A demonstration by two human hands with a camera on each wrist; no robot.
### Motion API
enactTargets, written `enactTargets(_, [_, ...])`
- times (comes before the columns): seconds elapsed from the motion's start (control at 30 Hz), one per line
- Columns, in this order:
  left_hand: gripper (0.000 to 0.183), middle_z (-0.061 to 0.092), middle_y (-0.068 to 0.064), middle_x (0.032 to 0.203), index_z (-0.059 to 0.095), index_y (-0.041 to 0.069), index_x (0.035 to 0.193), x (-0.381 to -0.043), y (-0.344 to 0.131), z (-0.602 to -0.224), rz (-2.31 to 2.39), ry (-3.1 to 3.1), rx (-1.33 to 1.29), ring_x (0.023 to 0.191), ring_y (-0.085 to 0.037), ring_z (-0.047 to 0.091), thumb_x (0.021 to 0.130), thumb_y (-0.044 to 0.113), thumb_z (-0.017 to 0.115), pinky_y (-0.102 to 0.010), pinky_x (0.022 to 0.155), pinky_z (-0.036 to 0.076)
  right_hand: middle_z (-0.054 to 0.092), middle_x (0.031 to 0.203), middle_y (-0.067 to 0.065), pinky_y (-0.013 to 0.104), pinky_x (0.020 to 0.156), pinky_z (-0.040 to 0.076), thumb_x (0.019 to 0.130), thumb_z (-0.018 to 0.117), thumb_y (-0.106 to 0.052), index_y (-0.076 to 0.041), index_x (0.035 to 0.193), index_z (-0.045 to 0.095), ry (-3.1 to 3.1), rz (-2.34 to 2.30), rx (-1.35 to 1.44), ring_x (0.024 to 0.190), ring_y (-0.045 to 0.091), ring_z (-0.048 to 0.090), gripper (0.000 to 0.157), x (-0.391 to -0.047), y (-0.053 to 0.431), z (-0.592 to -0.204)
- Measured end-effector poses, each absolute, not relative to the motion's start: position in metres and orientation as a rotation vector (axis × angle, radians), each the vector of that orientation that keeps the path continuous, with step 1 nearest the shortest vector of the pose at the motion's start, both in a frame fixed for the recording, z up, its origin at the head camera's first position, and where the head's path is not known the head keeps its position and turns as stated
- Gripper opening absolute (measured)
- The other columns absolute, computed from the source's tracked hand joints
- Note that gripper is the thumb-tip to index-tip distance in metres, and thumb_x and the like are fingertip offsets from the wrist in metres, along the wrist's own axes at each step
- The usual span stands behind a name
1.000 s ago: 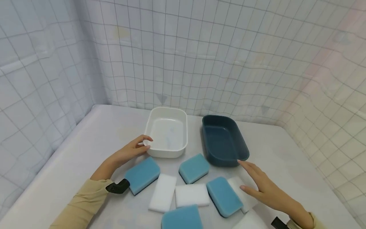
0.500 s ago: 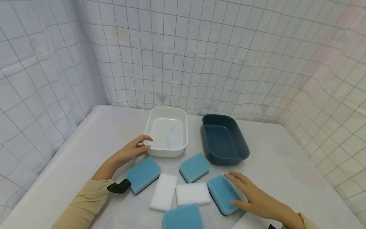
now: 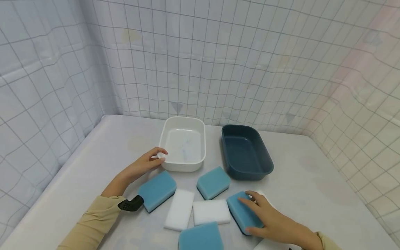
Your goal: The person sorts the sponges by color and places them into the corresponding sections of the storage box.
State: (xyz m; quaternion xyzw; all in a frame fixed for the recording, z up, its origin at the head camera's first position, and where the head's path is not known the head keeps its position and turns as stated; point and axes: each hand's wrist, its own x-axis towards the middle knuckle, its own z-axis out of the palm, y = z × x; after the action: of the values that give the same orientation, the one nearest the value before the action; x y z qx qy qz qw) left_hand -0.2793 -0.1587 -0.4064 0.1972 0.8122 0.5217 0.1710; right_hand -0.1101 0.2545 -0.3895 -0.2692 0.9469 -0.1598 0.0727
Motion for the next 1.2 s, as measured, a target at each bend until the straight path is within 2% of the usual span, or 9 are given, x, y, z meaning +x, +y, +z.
enactTargets(0.2, [0.038,0.046,-0.014,0.121,0.039,0.013,0.126,-0.279,-0.157,-0.407,1.460,2.332,0.540,0.108,-0.026,0.050,0.095,0.033,0.049,-0.034,0.088,0.039,0.027,0.140,0.011,0.035,0.087,0.046,0.081,0.058,-0.057,-0.021,0.141,0.032,2.940,-0.412,-0.891,0.122,0.024,0.037,0.075,-0.109,0.250,-0.394])
enactTargets(0.37, [0.038,0.048,-0.013,0.117,0.039,0.012,0.125,-0.279,-0.157,-0.407,1.458,2.329,0.532,0.105,-0.024,0.051,0.095,0.033,0.048,-0.032,0.086,0.039,0.030,0.139,0.014,0.037,0.086,0.046,0.081,0.062,-0.052,-0.019,0.139,0.035,2.977,-0.390,-0.899,0.120,0.024,0.040,0.071,-0.110,0.248,-0.397])
enactTargets(0.47, [0.037,0.048,-0.014,0.118,0.039,0.012,0.125,-0.280,-0.158,-0.407,1.456,2.335,0.538,0.106,-0.025,0.050,0.096,0.031,0.048,-0.034,0.088,0.039,0.030,0.138,0.014,0.036,0.085,0.047,0.082,0.064,-0.048,-0.018,0.138,0.036,2.991,-0.380,-0.898,0.119,0.023,0.041,0.070,-0.110,0.247,-0.397])
enactTargets(0.57, [0.037,0.044,-0.014,0.123,0.038,0.012,0.126,-0.280,-0.158,-0.407,1.481,2.314,0.549,0.113,-0.027,0.049,0.096,0.032,0.046,-0.040,0.095,0.041,0.031,0.138,0.014,0.035,0.084,0.047,0.080,0.068,-0.042,-0.017,0.138,0.036,3.005,-0.378,-0.892,0.117,0.021,0.042,0.070,-0.110,0.246,-0.397])
enactTargets(0.7, [0.039,0.038,-0.014,0.126,0.038,0.010,0.127,-0.280,-0.158,-0.407,1.514,2.286,0.579,0.120,-0.029,0.046,0.097,0.034,0.045,-0.046,0.104,0.037,0.033,0.135,0.014,0.034,0.082,0.047,0.076,0.071,-0.034,-0.015,0.137,0.038,3.027,-0.401,-0.881,0.114,0.021,0.043,0.072,-0.110,0.244,-0.396])
enactTargets(0.97, [0.040,0.034,-0.011,0.115,0.038,0.010,0.127,-0.279,-0.159,-0.408,1.508,2.292,0.589,0.117,-0.027,0.046,0.097,0.036,0.045,-0.042,0.103,0.038,0.036,0.134,0.013,0.032,0.079,0.047,0.072,0.073,-0.029,-0.016,0.137,0.039,3.048,-0.419,-0.830,0.111,0.019,0.044,0.075,-0.110,0.242,-0.394])
enactTargets(1.2, [0.040,0.032,-0.015,0.124,0.036,0.007,0.128,-0.277,-0.159,-0.404,1.510,2.286,0.608,0.122,-0.033,0.044,0.097,0.032,0.044,-0.049,0.105,0.035,0.037,0.134,0.009,0.028,0.079,0.047,0.068,0.075,-0.026,-0.016,0.136,0.042,3.125,-0.433,-0.869,0.111,0.015,0.042,0.076,-0.105,0.241,-0.390])
